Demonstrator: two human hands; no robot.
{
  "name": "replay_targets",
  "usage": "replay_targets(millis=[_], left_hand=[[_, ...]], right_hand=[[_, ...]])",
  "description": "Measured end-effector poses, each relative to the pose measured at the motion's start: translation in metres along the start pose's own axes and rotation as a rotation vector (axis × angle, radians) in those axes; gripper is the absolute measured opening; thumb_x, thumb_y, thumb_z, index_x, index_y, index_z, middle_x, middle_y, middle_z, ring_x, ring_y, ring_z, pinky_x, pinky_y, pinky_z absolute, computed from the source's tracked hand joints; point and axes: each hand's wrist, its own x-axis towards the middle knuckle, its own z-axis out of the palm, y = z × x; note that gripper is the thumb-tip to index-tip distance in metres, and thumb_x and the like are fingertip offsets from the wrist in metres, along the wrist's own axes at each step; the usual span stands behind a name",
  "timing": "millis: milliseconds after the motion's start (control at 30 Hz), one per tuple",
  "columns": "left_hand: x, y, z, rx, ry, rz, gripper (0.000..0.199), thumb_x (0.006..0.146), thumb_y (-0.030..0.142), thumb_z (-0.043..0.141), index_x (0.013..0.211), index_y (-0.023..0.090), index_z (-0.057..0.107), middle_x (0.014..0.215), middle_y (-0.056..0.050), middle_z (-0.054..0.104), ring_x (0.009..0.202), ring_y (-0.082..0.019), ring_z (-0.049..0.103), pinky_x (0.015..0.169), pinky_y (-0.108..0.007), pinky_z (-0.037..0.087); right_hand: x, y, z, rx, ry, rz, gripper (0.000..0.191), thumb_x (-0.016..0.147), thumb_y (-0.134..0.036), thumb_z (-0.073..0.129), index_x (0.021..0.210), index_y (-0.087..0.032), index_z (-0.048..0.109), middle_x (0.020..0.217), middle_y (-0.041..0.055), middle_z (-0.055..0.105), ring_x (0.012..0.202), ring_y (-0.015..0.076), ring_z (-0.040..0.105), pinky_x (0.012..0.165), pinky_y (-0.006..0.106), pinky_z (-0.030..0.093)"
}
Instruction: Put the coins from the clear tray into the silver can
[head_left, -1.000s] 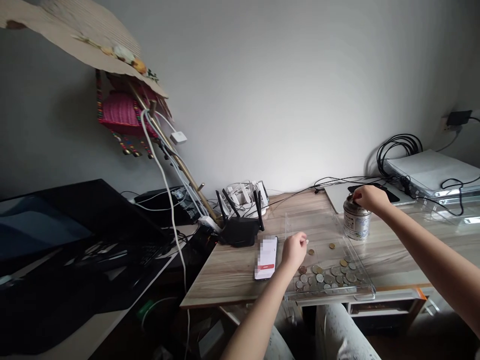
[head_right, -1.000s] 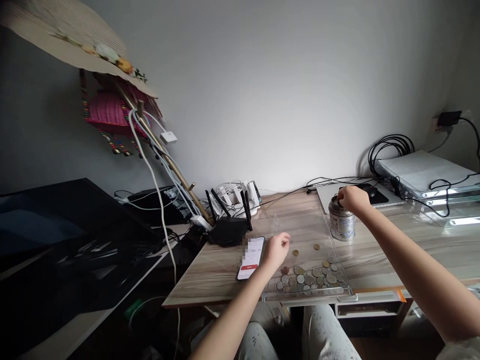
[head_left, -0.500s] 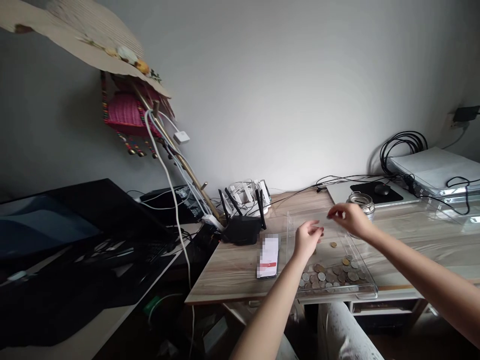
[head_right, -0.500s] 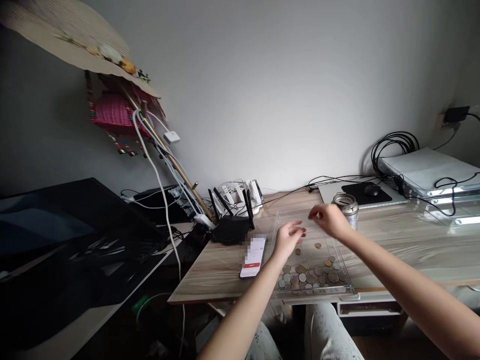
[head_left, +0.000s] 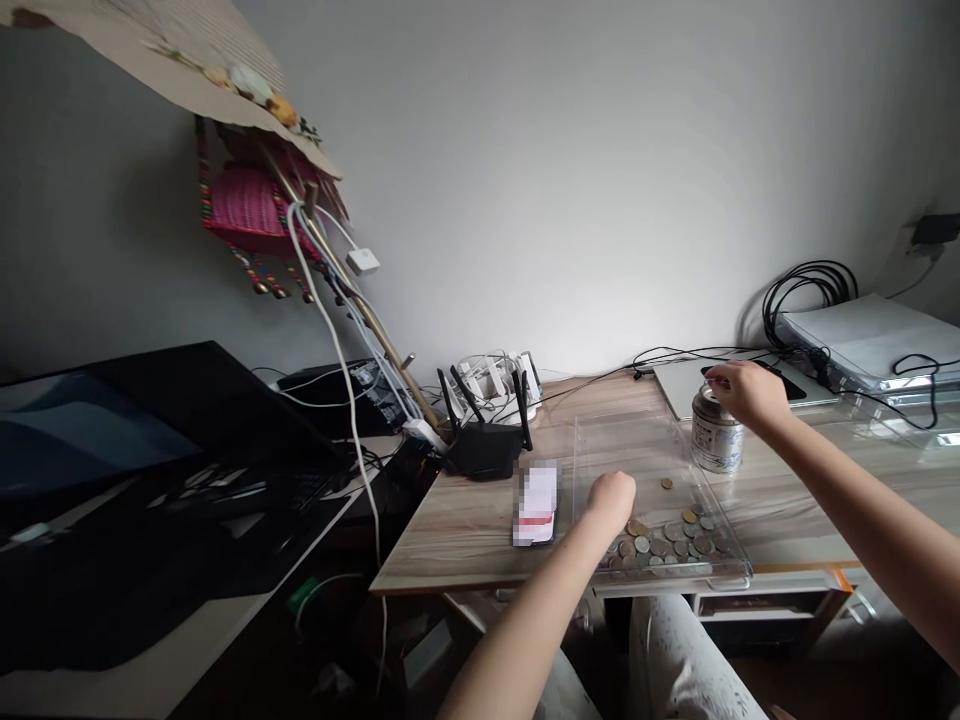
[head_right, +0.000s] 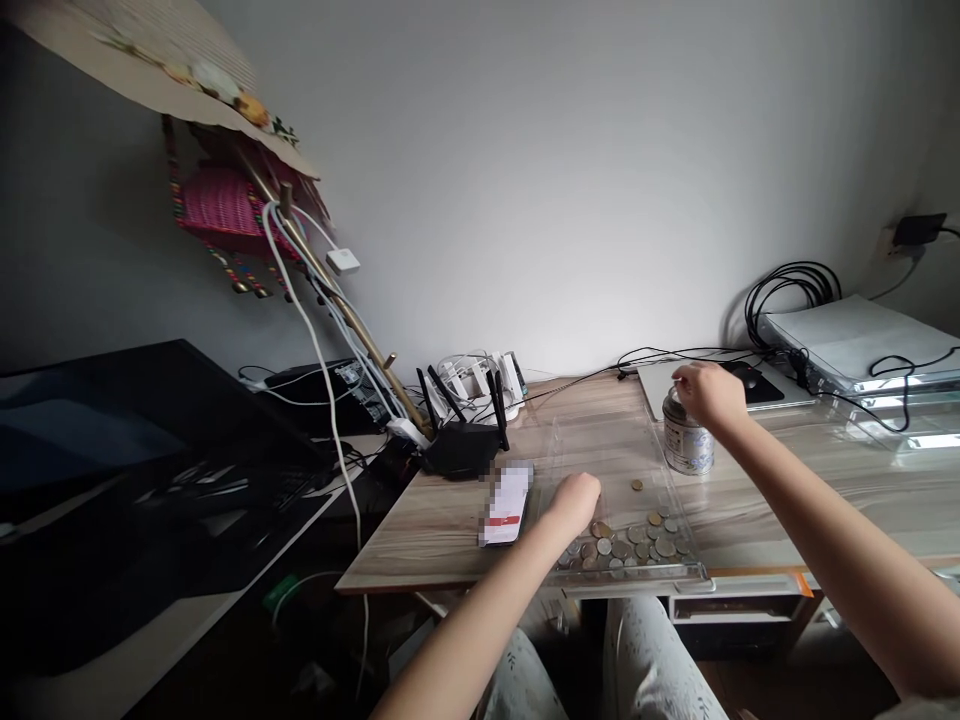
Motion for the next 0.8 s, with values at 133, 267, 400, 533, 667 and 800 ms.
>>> replay_targets(millis=[133,267,400,533,667,800], left_hand=[[-0.003,-0.001,0.001,0.007,0.01,0.011,0.025,0.074,0.003,0.046,0.085,0.009,0.068,0.085,-0.017,0.065,0.087,-0.024,0.062,0.077,-0.034,0.047],[-0.012,-0.008,-0.003,-0.022,0.085,0.019,0.023,0.081,0.017,0.044,0.091,0.013,0.065,0.096,-0.014,0.062,0.093,-0.023,0.059,0.081,-0.033,0.045],[-0.019,-0.014,-0.002,-0.113,0.138,-0.008,0.027,0.082,0.026,0.046,0.105,0.016,0.056,0.11,-0.012,0.055,0.1,-0.02,0.054,0.083,-0.029,0.043],[-0.019,-0.017,-0.001,-0.156,0.096,-0.044,0.026,0.081,0.023,0.047,0.104,0.014,0.054,0.106,-0.013,0.057,0.093,-0.019,0.057,0.076,-0.026,0.044],[-0.018,-0.021,-0.006,-0.143,0.042,-0.049,0.019,0.079,0.018,0.047,0.094,0.013,0.058,0.098,-0.013,0.061,0.086,-0.018,0.059,0.071,-0.025,0.044],[-0.02,-0.019,-0.009,-0.112,0.067,0.0,0.027,0.079,0.026,0.051,0.102,0.014,0.056,0.103,-0.011,0.06,0.091,-0.019,0.058,0.074,-0.026,0.044]], right_hand=[[-0.04,-0.039,0.032,0.06,-0.286,-0.313,0.016,0.075,-0.025,0.052,0.083,-0.023,0.066,0.082,0.0043,0.066,0.08,0.0188,0.058,0.064,0.026,0.039],[-0.07,-0.053,0.073,0.074,-0.456,-0.474,0.019,0.076,-0.027,0.056,0.092,-0.021,0.063,0.087,0.008,0.065,0.082,0.0228,0.059,0.068,0.031,0.04],[-0.072,-0.049,0.091,0.063,-0.492,-0.417,0.013,0.078,-0.025,0.053,0.087,-0.021,0.062,0.082,0.0085,0.065,0.072,0.0219,0.06,0.065,0.031,0.04],[-0.07,-0.051,0.095,0.09,-0.522,-0.352,0.01,0.074,-0.018,0.056,0.08,-0.02,0.062,0.078,0.0077,0.064,0.072,0.0211,0.059,0.065,0.03,0.039],[-0.07,-0.059,0.079,0.145,-0.49,-0.327,0.01,0.072,-0.017,0.054,0.076,-0.02,0.062,0.072,0.0058,0.064,0.066,0.018,0.057,0.058,0.027,0.038],[-0.049,-0.044,0.033,0.221,-0.349,-0.284,0.016,0.079,-0.027,0.048,0.085,-0.022,0.061,0.081,0.0031,0.065,0.07,0.0148,0.057,0.059,0.024,0.038]])
